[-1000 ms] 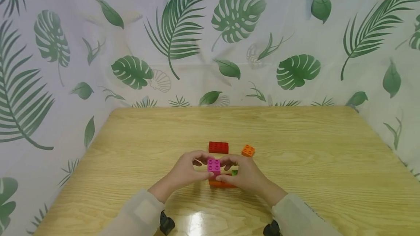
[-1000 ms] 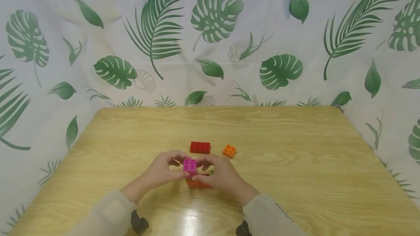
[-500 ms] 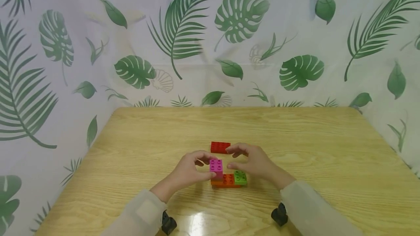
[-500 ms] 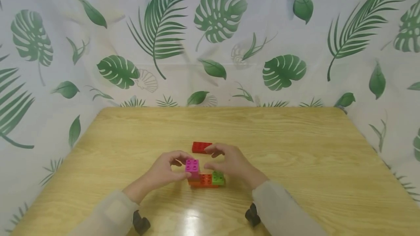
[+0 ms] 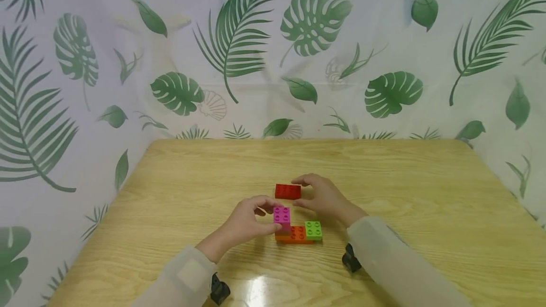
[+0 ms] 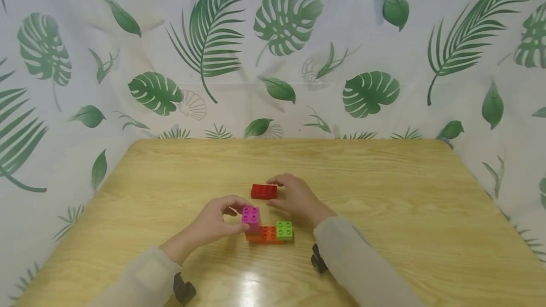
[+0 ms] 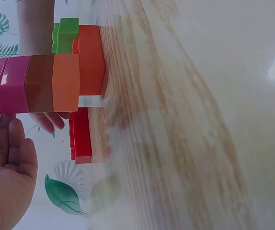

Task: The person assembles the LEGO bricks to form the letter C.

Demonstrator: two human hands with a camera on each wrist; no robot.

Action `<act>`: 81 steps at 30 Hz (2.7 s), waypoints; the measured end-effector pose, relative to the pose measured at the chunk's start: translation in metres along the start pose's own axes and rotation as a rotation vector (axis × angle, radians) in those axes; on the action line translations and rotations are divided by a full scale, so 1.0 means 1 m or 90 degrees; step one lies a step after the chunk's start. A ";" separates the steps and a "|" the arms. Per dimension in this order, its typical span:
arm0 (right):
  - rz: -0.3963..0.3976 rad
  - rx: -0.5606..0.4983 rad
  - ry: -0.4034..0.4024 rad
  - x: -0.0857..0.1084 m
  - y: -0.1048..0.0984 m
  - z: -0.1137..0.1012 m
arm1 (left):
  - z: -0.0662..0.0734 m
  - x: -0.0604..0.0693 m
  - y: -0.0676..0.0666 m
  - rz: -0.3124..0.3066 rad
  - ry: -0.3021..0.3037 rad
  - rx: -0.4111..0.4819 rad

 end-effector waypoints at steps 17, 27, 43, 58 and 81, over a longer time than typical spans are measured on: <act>-0.048 0.074 0.027 -0.018 0.015 0.009 | 0.000 -0.001 0.001 0.005 0.008 -0.012; -0.040 0.032 0.055 -0.012 0.005 0.005 | 0.000 -0.002 0.001 0.005 0.001 -0.009; 0.058 0.020 -0.098 0.017 -0.038 -0.033 | 0.000 -0.001 0.001 0.000 -0.002 -0.009; 0.069 -0.039 -0.205 0.044 -0.053 -0.057 | 0.000 -0.001 0.001 0.000 0.005 -0.005; -0.043 -0.087 -0.229 0.048 -0.047 -0.069 | 0.000 0.000 -0.001 0.009 0.001 -0.010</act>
Point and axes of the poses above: each hand's wrist, its own x-axis away from the middle knuckle, its own y-axis out of the palm, z = x × y, the point moved 9 cm from there along -x, towards the middle knuckle, and after that the axes turned 5 degrees about -y, right-handed, at the moved point
